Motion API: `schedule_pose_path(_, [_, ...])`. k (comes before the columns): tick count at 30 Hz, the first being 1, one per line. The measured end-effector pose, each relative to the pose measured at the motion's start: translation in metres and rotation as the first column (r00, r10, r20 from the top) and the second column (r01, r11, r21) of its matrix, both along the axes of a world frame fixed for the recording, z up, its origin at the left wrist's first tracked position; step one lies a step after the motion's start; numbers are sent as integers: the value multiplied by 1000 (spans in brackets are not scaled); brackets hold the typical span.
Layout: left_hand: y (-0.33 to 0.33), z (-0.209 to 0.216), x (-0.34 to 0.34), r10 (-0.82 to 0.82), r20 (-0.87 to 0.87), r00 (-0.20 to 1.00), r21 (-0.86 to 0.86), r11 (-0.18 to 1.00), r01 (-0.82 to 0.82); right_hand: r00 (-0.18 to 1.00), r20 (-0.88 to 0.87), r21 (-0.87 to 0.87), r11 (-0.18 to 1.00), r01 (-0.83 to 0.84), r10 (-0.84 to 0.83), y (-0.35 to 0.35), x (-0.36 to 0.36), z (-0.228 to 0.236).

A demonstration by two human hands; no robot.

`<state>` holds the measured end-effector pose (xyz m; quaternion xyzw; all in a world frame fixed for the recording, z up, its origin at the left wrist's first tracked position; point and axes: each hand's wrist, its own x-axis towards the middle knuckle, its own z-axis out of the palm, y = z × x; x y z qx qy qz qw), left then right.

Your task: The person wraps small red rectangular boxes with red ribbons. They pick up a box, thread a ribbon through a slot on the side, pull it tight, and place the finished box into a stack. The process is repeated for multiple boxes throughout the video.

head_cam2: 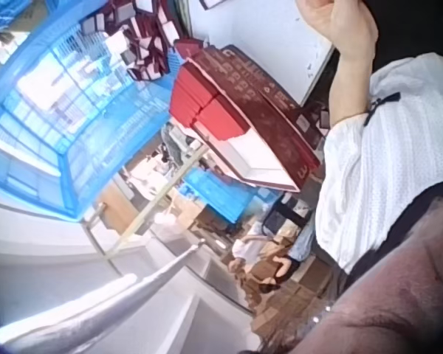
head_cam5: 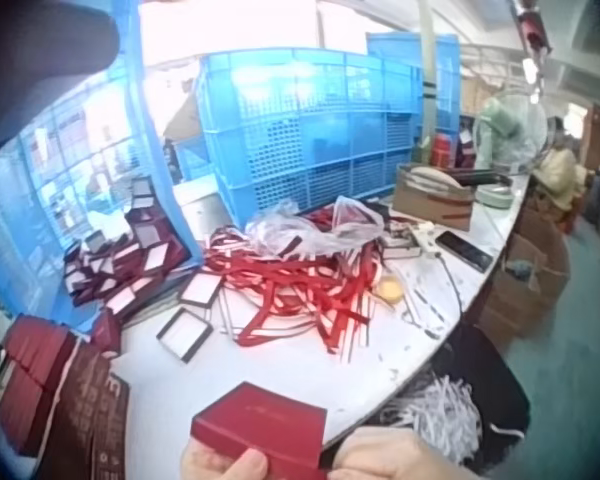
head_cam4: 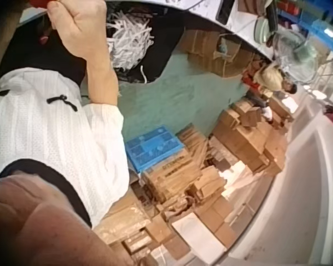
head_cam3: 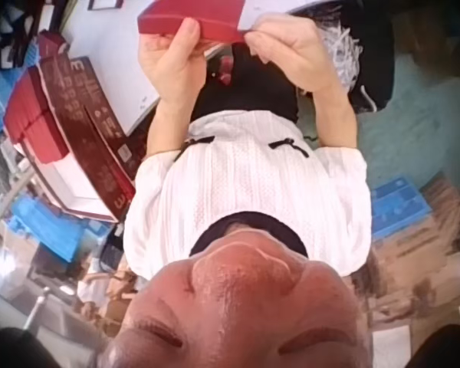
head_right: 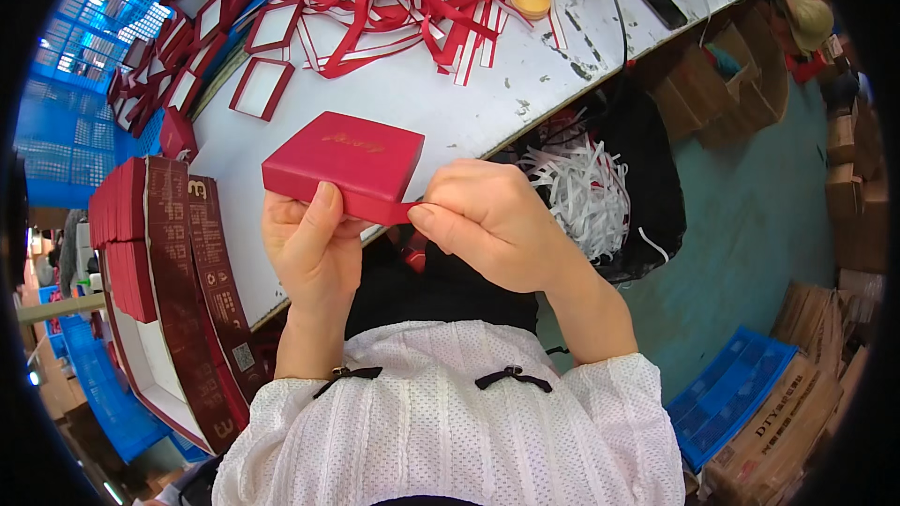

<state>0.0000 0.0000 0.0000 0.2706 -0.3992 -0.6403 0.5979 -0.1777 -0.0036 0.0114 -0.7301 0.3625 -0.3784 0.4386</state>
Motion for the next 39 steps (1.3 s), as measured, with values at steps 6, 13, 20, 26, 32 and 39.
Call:
schedule_pose_path(6, [-1, -1, -4, 66, -289, 955, 65, 997, -49, 936, -13, 19, 936, 351, -351, 2, -3, -4])
schedule_pose_path(13, [-2, -5, 13, -7, -673, 739, 192, 964, 185, 944, 164, 39, 958, 283, -285, -1, -11, -2])
schedule_pose_path(20, [5, -9, 14, -30, -768, 640, 221, 925, 308, 936, 213, 123, 958, 259, -280, -4, -7, -5])
schedule_pose_path(26, [-1, -12, 2, -63, -780, 623, 159, 943, 294, 912, 200, 101, 934, 344, -357, 10, 2, -4])
schedule_pose_path(32, [-6, -23, -12, 37, -200, 979, -12, 999, -40, 912, 118, -135, 903, 408, -394, 16, 21, -11])
schedule_pose_path(39, [-6, -27, -28, 139, -112, 984, -48, 988, -145, 878, 152, -138, 870, 473, -454, 18, 28, -22])
